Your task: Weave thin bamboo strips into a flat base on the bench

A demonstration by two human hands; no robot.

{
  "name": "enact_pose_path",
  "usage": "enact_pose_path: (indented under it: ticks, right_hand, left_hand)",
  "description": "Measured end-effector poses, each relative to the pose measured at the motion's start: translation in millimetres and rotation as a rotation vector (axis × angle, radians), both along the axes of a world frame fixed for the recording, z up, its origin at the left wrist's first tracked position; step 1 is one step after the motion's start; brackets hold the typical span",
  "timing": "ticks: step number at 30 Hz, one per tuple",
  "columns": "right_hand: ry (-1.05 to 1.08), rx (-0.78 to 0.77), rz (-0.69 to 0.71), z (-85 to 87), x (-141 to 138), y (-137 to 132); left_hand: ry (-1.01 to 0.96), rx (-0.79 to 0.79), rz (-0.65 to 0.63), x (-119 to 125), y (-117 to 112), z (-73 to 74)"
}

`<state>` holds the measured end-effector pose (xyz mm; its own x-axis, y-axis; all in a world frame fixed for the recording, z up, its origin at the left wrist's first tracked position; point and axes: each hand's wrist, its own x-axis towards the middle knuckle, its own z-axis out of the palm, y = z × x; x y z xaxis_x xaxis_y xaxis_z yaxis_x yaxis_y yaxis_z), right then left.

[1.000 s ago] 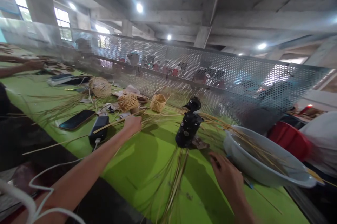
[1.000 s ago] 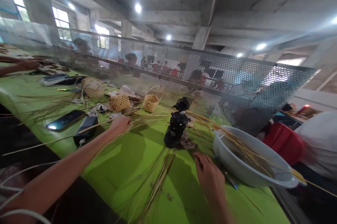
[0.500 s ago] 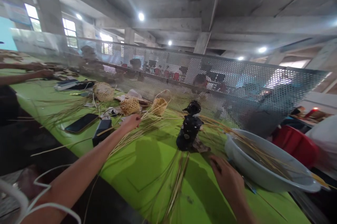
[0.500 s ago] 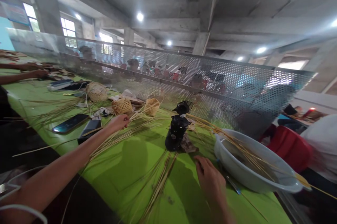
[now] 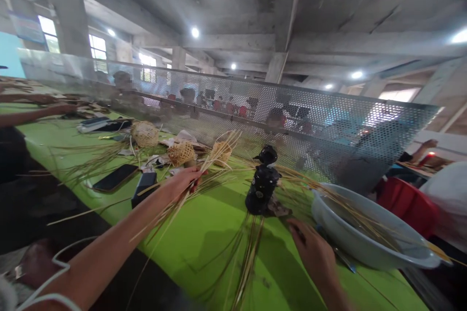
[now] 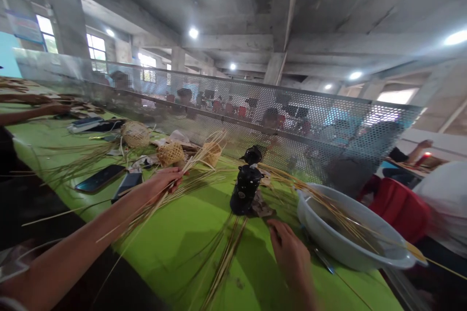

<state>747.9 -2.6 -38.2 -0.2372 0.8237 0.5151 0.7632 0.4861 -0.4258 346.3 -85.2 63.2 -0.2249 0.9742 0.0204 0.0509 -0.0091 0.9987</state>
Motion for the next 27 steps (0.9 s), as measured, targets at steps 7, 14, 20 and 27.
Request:
enact_pose_path:
  ticks: [7,14,20,27]
  right_hand:
    - [0.578,-0.272,0.278,60.0,-67.1,-33.6]
    - [0.974,-0.578,0.463,112.4,-149.3,-63.7]
    - [1.082,-0.523,0.435,111.1,-163.0,-56.4]
    - [0.804,-0.584,0.493,98.0,-167.3,-62.2]
  left_hand:
    - [-0.031,0.082,-0.093,33.1,-27.7,-3.4]
    - [0.019,0.112,-0.185,51.8,-37.6,-20.4]
    - [0.062,0.143,-0.215,49.8,-48.6,-34.2]
    - [0.041,0.132,-0.209,43.0,-49.2,-45.6]
